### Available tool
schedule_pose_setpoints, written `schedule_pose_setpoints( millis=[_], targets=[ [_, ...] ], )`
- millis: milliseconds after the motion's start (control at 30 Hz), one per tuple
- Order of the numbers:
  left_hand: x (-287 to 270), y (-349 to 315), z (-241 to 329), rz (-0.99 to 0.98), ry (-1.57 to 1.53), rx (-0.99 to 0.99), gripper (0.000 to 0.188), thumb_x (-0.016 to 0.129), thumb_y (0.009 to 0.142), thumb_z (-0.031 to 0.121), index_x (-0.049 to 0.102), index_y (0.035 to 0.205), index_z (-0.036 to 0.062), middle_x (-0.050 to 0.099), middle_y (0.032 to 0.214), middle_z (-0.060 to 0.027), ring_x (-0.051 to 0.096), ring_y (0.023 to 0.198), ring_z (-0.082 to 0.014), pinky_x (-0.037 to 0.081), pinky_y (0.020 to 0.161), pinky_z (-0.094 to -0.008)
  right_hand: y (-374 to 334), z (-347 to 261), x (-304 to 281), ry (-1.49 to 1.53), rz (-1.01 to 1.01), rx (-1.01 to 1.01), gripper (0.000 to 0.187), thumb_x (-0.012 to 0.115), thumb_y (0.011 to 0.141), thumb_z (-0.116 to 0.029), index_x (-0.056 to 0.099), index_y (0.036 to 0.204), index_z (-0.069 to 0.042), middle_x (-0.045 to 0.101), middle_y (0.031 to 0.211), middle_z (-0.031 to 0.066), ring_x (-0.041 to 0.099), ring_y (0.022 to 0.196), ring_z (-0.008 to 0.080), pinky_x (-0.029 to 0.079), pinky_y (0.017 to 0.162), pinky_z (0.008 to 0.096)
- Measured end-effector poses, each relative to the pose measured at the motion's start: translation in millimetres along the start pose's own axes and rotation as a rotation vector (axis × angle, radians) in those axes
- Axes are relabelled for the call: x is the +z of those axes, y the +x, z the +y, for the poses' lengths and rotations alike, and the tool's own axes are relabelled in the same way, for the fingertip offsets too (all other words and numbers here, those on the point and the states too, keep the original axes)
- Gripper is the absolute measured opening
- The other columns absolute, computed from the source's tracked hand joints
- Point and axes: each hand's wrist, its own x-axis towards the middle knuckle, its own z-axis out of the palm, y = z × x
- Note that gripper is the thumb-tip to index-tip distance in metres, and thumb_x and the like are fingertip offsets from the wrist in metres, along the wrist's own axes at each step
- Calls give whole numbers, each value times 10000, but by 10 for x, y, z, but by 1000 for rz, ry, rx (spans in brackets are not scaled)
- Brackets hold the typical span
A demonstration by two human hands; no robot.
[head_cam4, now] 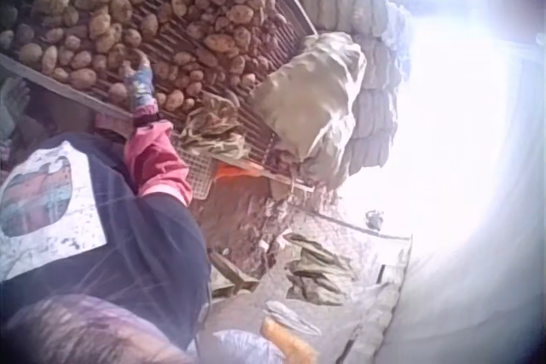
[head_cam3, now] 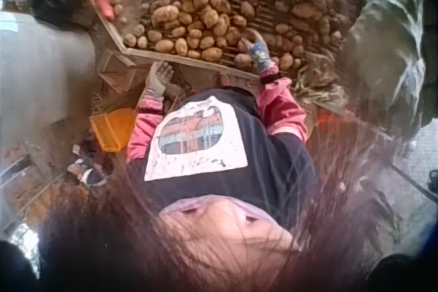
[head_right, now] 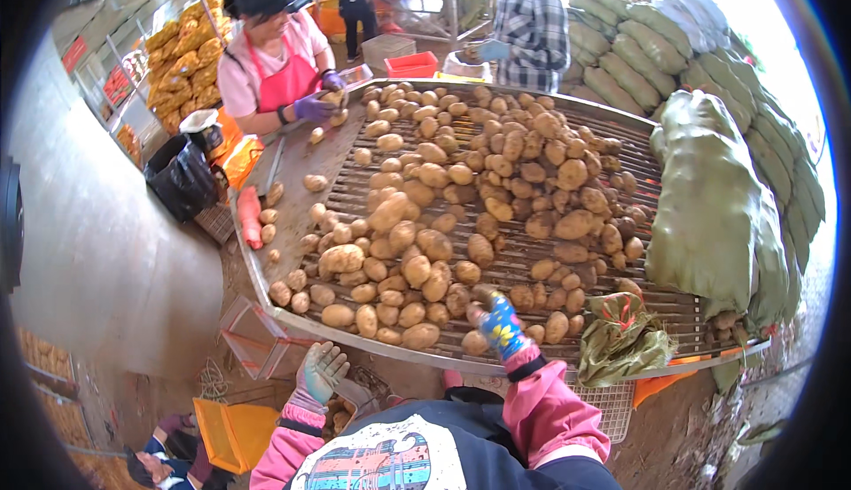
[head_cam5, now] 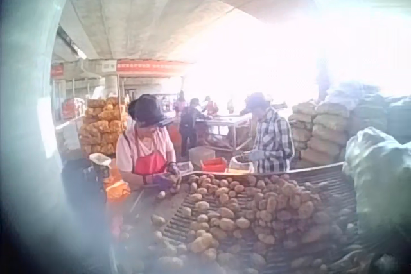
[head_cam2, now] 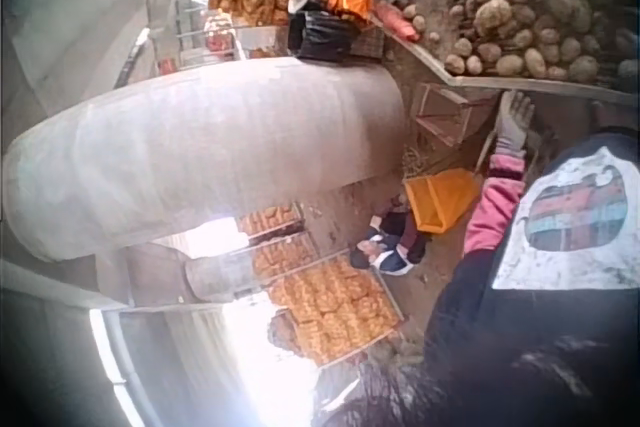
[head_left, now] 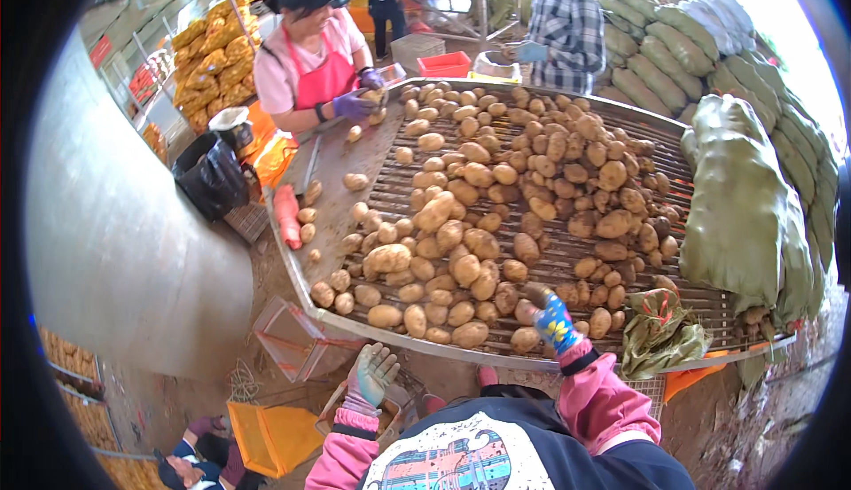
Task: The recorder and other workers are sorting potatoes on a metal grate table and placing them into containers and sacks.
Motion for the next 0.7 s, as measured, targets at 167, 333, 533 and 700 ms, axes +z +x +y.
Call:
schedule_pose_setpoints(
  millis=[167, 333, 533, 700],
  targets=[
    [692, 189, -250, -71, 241, -55, 363, 596, 931, 346, 567, 1139, 50, 617, 1068, -82, 633, 964, -245, 555, 841, -409, 654, 212, -1088, -985, 382, 21, 564, 737, 759, -287, 584, 1243, -41, 630, 1143, 237, 598, 1084, 387, 481, 942, 425],
    [849, 384, -459, 20, 413, -60, 330, 603, 931, 338, 573, 1135, 81, 625, 1026, -46, 636, 850, -189, 564, 781, -364, 1000, -3, -1384, -1046, 222, 290, 540, 739, 758, -295, 612, 1218, -43, 644, 1135, 233, 590, 1099, 398, 483, 934, 418],
    [789, 357, -554, 113, 605, 104, 345, 614, 938, 295, 616, 1177, 46, 663, 1075, -74, 671, 803, -179, 567, 700, -318, 1330, -269, -1662, -256, -206, 64, 348, 657, 862, -164, 631, 1167, 0, 697, 1067, 136, 641, 967, 210, 504, 852, 323],
    [760, 367, -577, 125, 628, 156, 333, 598, 952, 283, 626, 1175, 38, 666, 1081, -80, 676, 794, -184, 574, 684, -315, 1350, -317, -2101, -1107, -513, 52, 401, 699, 745, -169, 648, 1122, -41, 685, 1041, 160, 661, 977, 293, 527, 829, 369]
  ],
)
